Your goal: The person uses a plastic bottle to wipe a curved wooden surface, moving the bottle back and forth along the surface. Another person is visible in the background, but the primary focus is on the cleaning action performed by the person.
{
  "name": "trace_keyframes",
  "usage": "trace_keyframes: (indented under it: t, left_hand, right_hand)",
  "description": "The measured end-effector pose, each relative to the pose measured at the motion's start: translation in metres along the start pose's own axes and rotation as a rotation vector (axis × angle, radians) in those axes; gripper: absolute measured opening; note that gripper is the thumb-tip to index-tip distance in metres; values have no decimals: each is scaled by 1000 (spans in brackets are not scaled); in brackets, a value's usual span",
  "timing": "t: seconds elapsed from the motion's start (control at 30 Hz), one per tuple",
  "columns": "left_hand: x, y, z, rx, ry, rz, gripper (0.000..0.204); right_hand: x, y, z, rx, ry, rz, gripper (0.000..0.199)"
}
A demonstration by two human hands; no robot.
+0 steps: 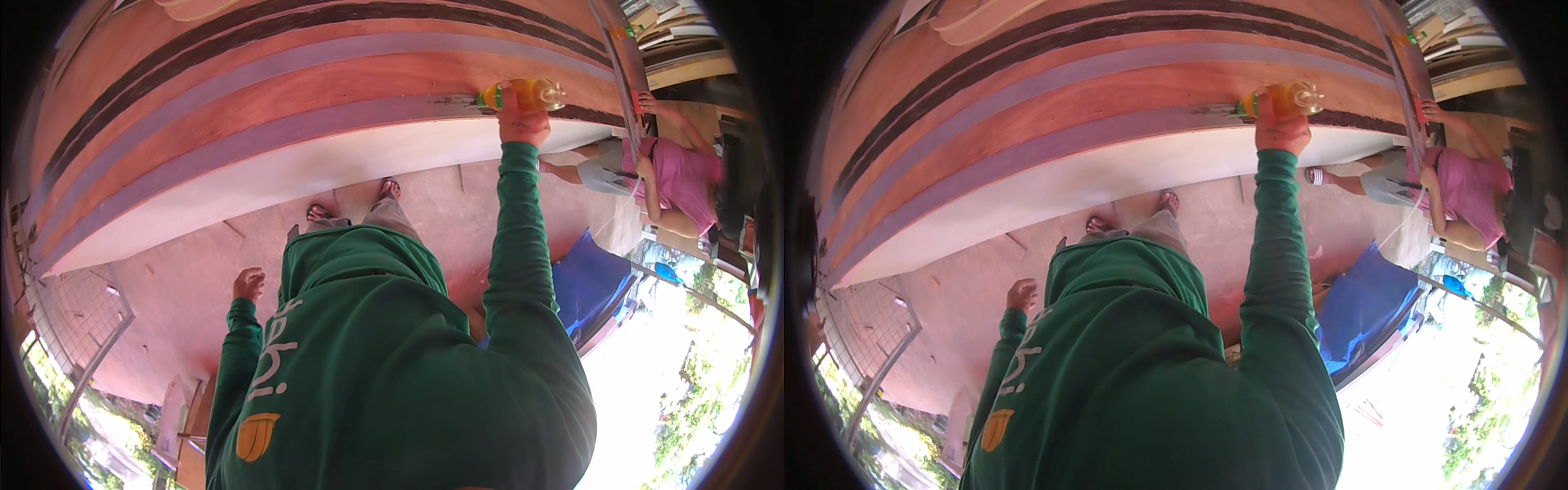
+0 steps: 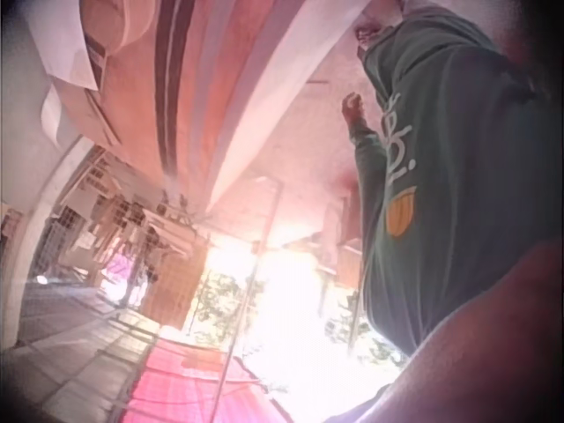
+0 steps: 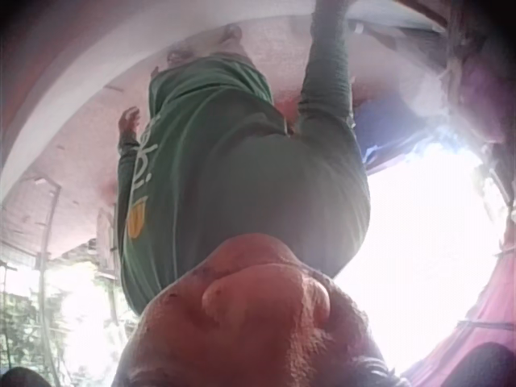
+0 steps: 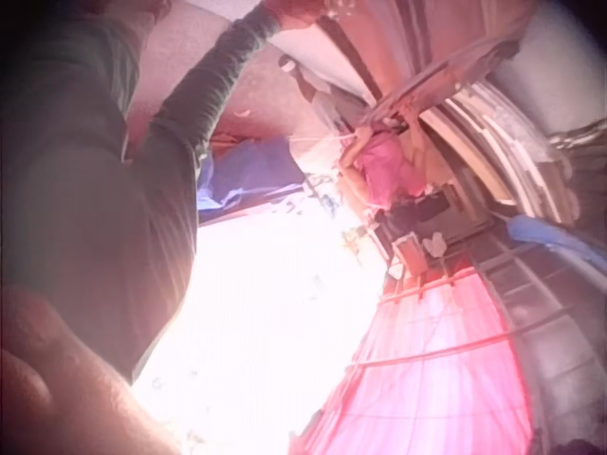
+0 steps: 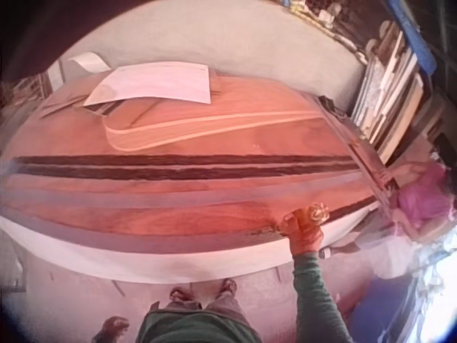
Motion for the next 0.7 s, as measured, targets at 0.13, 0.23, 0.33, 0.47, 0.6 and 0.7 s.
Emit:
trace_keyframes:
  t: [0.13, 0.23, 0.33, 0.47, 0.6, 0.7]
  left_hand:
    - [0, 10, 10, 10, 42, 19, 39]
    - [-4, 16, 12, 53, 45, 72, 38]
    - [-7, 3, 10, 102, -1, 21, 36]
    - [-11, -5, 1, 56, -28, 19, 33]
    - [-13, 20, 3, 9, -1, 35, 31]
    - [-10, 25, 3, -15, -8, -10, 30]
  right_hand:
    - [28, 18, -33, -44, 72, 235, 41]
    - [30, 54, -49, -181, 79, -110, 46]
    - [24, -5, -11, -133, -74, 345, 42]
    - [7, 2, -5, -88, -46, -24, 35]
    - [27, 58, -46, -184, 2, -155, 47]
    - [14, 22, -17, -60, -59, 40, 45]
Point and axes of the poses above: each hand's wrist, its own z-axis towards the middle knuckle, its own x-axis out of the palm, y = z × x, the point moved 1 cm from there along z, towards the middle knuckle, and after that the axes turned 1 degree about -y, right-handed, at the moved point
